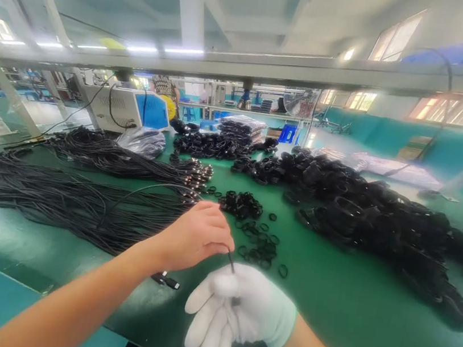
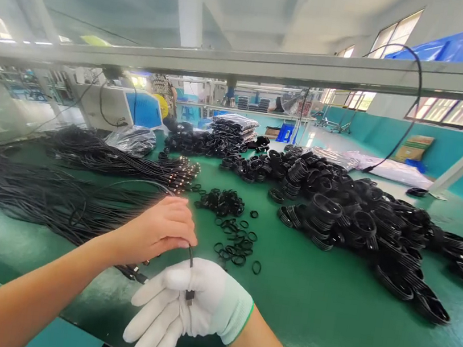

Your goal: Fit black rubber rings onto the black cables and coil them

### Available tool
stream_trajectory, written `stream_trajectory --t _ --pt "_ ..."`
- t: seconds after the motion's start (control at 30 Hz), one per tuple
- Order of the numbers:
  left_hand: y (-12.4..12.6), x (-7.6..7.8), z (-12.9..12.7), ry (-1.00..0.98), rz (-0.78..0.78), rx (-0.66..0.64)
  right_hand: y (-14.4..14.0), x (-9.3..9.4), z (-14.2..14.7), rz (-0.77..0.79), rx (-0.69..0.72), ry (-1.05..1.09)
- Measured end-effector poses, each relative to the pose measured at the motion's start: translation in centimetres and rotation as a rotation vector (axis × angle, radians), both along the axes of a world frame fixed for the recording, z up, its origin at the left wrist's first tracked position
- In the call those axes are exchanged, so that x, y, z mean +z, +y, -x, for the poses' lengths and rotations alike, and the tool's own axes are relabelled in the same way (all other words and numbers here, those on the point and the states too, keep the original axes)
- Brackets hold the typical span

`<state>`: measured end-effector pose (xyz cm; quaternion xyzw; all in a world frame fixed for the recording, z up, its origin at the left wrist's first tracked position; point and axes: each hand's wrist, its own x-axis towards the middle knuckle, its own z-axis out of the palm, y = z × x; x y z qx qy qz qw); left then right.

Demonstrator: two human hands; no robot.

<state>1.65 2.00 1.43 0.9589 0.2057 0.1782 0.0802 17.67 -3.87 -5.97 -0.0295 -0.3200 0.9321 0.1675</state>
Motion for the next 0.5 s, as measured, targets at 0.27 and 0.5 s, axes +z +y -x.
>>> stream_trajectory --t 0.27,0.5 --pt "1.5 -5.7 2.0 0.123 0.101 0.489 0.8 3.9 -6.4 -0.052 -0.613 0.184" --pt "-7.6 -8.9 1.9 0.125 -0.297 0.232 2.0 5.3 -6.5 -0.044 -0.818 0.244"
